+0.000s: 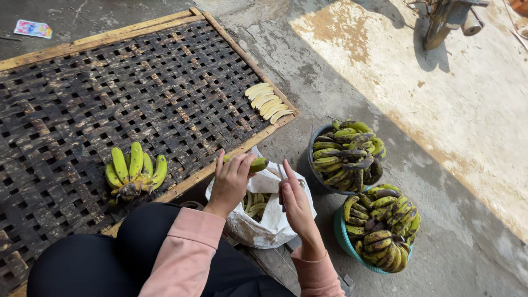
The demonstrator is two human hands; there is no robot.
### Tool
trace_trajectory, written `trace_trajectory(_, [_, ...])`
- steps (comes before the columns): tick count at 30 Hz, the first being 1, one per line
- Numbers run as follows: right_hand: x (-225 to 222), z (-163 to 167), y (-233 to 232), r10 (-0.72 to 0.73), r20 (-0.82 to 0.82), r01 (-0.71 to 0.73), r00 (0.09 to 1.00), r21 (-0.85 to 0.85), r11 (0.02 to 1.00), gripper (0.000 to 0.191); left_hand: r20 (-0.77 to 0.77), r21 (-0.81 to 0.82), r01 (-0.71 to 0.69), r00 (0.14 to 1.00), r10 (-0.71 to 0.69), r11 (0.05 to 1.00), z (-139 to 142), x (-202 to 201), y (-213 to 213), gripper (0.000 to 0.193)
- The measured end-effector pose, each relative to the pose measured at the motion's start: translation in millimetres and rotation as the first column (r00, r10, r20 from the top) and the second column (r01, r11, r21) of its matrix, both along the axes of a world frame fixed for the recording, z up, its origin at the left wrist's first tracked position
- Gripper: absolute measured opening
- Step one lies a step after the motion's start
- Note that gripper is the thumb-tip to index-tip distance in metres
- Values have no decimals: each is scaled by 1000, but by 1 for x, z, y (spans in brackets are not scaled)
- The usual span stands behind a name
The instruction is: The person sits on the ground and peels green bananas with a knife, cutting the peel and pulling it off by hand. Peeled bananas are placed in rows on a woven bamboo mat, and discarded peels are dropped into a white sack beside them.
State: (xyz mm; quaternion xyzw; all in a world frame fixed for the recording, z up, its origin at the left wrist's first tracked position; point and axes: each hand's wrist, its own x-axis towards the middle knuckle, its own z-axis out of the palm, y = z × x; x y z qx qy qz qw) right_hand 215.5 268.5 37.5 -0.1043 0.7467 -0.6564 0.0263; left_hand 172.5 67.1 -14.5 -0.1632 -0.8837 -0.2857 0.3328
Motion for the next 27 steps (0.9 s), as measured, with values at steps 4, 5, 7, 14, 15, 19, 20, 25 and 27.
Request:
trace_trajectory(4, [24,28,-9,-15,-167,69,986,323,944,59,-120,-73,24,992,-33,997,18,19,8,39])
trace_trajectory(5, [27,34,-12,-17,-221,101,975,378,920,59,-135,-80,37,990,-47,996,21,22,9,39])
trace_trajectory(7, [32,44,-17,-35,-292,153,956,392,907,56,-141,-78,48,988,-59,996,26,28,12,38])
trace_trajectory(14, [36,60,-39,-242,-347,385,906,437,813,40,-109,-87,39,993,-49,995,52,42,12,36])
trace_trajectory(15, [33,60,-39,-229,-216,285,949,279,917,37,-120,-93,34,992,-45,995,56,43,11,36])
trace_trajectory(19, [20,65,-30,-70,119,92,990,-198,976,32,-144,-106,64,986,-79,992,73,43,4,41])
trace_trajectory(20, [18,66,-26,-41,160,80,986,-247,966,32,-142,-113,79,985,-95,990,77,42,4,41])
trace_trajectory(25, [16,87,-11,-66,341,153,938,-234,960,34,-87,2,183,979,-182,983,99,36,7,39])
trace_trajectory(27, [14,95,-4,63,470,150,880,-403,903,40,-20,117,229,973,-229,966,109,36,10,40])
